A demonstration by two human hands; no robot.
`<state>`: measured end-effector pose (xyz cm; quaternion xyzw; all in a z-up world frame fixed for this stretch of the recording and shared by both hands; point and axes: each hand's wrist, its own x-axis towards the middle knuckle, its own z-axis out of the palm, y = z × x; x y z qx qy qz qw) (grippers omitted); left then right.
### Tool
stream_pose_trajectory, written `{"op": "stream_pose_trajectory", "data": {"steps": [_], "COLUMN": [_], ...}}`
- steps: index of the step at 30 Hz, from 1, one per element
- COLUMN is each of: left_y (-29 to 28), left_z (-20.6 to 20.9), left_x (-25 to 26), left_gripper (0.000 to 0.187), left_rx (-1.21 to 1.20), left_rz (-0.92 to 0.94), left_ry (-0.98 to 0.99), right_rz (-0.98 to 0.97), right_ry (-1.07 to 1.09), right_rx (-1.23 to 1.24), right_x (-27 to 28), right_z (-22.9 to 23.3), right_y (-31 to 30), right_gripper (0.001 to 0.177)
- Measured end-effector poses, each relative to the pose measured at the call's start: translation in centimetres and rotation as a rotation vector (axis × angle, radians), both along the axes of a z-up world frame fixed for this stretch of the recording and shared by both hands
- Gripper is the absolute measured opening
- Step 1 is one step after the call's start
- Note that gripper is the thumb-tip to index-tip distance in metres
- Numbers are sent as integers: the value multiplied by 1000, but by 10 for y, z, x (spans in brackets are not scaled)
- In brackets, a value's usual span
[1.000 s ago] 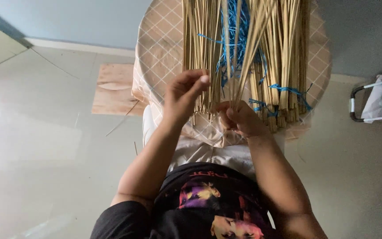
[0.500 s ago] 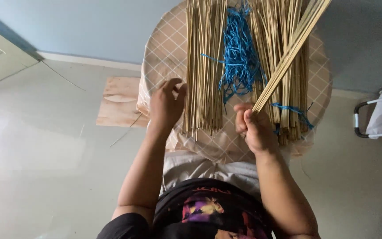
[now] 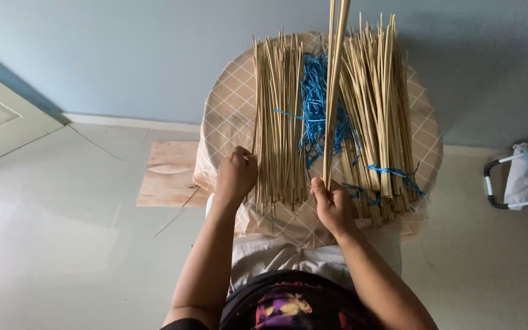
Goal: Organizing and bundling bamboo sticks together using ties.
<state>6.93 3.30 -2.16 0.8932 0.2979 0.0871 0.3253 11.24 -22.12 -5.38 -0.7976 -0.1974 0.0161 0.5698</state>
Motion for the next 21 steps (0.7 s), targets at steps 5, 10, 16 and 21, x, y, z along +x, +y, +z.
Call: {"op": "stream_pose_trajectory", "data": {"steps": [5, 10, 16, 21], "left_y": [-6, -25, -37, -42], "left_z": [17, 28, 19, 22], "left_x": [-14, -38, -35, -33], "left_gripper": [24, 33, 22, 24], "left_rx": [-52, -170, -990, -1002], "left_rz": [26, 64, -34, -20], "left_ry": [-224, -414, -843, -767], "right_rz": [23, 11, 10, 48], "right_ry": [-52, -31, 41, 63], "right_rx": [24, 55, 119, 196], "right_x": [3, 9, 0, 0], "right_z": [4, -22, 7, 7], "right_y": [7, 1, -3, -4], "right_gripper": [47, 44, 52, 46]}}
